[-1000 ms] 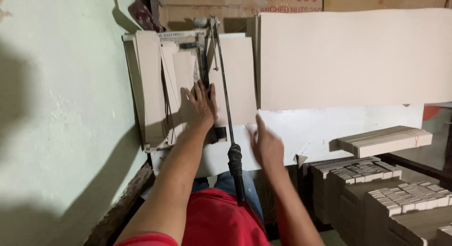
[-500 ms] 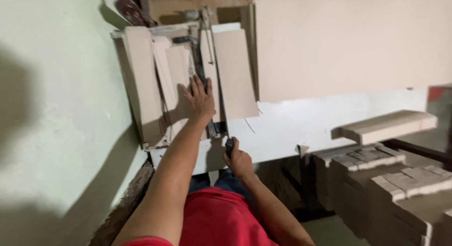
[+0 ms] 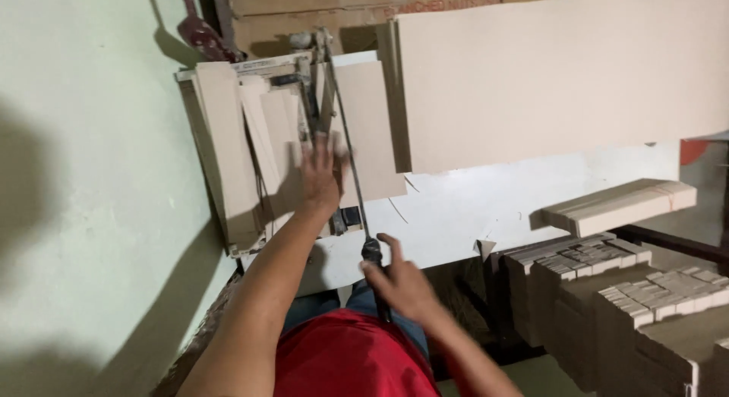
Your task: The person uses a manual guillotine-style cutter to slice a large sheet of cardboard into smaller rectangular pieces. They repeatedly position the cardboard against the guide, pull down the lever to cut, and then remove the cut pieces, stacking them to the side.
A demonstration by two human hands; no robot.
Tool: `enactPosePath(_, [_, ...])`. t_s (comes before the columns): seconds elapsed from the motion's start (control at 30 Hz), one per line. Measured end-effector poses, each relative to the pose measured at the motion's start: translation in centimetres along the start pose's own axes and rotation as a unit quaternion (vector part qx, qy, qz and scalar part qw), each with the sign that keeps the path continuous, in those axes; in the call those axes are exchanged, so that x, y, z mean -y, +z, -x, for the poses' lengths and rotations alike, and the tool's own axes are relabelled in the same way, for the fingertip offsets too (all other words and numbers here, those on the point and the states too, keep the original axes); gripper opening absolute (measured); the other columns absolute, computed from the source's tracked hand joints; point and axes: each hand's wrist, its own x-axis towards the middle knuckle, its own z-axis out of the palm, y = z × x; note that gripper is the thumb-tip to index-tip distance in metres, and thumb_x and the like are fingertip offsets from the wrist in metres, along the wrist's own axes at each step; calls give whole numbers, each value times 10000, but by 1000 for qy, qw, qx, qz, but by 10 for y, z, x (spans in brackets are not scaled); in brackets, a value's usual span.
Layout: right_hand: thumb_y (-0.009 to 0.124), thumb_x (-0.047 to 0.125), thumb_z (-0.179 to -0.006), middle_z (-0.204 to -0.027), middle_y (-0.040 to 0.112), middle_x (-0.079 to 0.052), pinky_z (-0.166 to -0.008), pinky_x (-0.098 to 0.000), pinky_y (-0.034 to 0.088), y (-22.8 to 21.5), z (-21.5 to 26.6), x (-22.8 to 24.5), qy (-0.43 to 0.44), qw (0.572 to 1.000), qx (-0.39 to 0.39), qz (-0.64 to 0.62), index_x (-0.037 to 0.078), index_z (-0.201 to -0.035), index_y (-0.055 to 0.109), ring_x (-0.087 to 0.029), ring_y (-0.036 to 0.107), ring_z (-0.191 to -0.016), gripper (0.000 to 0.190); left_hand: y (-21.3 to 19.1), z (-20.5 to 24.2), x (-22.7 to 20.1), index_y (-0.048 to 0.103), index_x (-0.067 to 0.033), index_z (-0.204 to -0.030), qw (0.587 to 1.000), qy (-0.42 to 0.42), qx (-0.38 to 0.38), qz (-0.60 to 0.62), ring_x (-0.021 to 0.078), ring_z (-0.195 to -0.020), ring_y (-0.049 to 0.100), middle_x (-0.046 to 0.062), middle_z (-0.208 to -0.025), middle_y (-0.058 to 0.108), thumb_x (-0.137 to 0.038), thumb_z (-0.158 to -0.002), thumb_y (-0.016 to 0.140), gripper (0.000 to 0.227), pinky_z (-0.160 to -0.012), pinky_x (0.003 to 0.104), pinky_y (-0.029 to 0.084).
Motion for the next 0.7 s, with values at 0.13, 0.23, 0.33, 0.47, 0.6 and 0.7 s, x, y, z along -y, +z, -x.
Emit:
enactPosePath(0.13, [335,697,-984,-729,768,-83,-840,-510,544,-31,-65,-15,6,999,-33,4,256,-1424,511,-372,762,-866,647,27,1,6,290,-197,-1431,992,84,-94,-17,353,-1392,87,103,-1503,98,-424,-878,720,736,-1124,608,93])
enactPosePath(0.23, [408,358,-1042,-1132,652,-192,-928,-513,535,0,-166,-62,-81,985,-77,-128,126,-1450,532,-413,662,-1089,485,55,15,3,369,-207,-1250,973,154,-167,-33,311,-1244,221,71,-1317,235,-384,-890,694,515,-1049,552,185])
enactPosePath(0.33, [512,149,-997,-1397,541,-310,-1006,-568,522,46,-234,-83,-176,965,-47,-190,2,-1486,500,-511,559,-1274,511,84,31,14,449,-218,-1070,943,221,-240,-59,270,-1096,356,39,-1131,372,-343,-903,667,302,-973,495,277])
enactPosePath(0.47, [594,203,-918,-1299,571,-311,-1008,-613,494,80,-256,-106,-155,978,-67,-119,-36,-1359,555,-506,567,-1226,503,127,39,39,569,-233,-799,879,320,-343,-86,206,-875,558,-9,-851,578,-282,-921,628,144,-860,410,415])
enactPosePath(0.6, [547,122,-912,-1376,573,-271,-1107,-578,440,54,-205,-57,-143,963,-36,-227,-17,-1372,614,-492,510,-1333,485,126,9,98,598,-97,-856,907,339,-248,-22,255,-908,586,1,-851,601,-189,-1000,561,174,-863,415,457])
enactPosePath(0.7, [497,219,-1021,-1165,660,-290,-875,-533,563,46,-192,-59,-125,961,-158,-190,5,-1378,610,-433,639,-1067,431,59,37,119,622,-85,-1181,951,282,-83,93,328,-993,631,122,-1086,639,-204,-1037,541,203,-868,424,506])
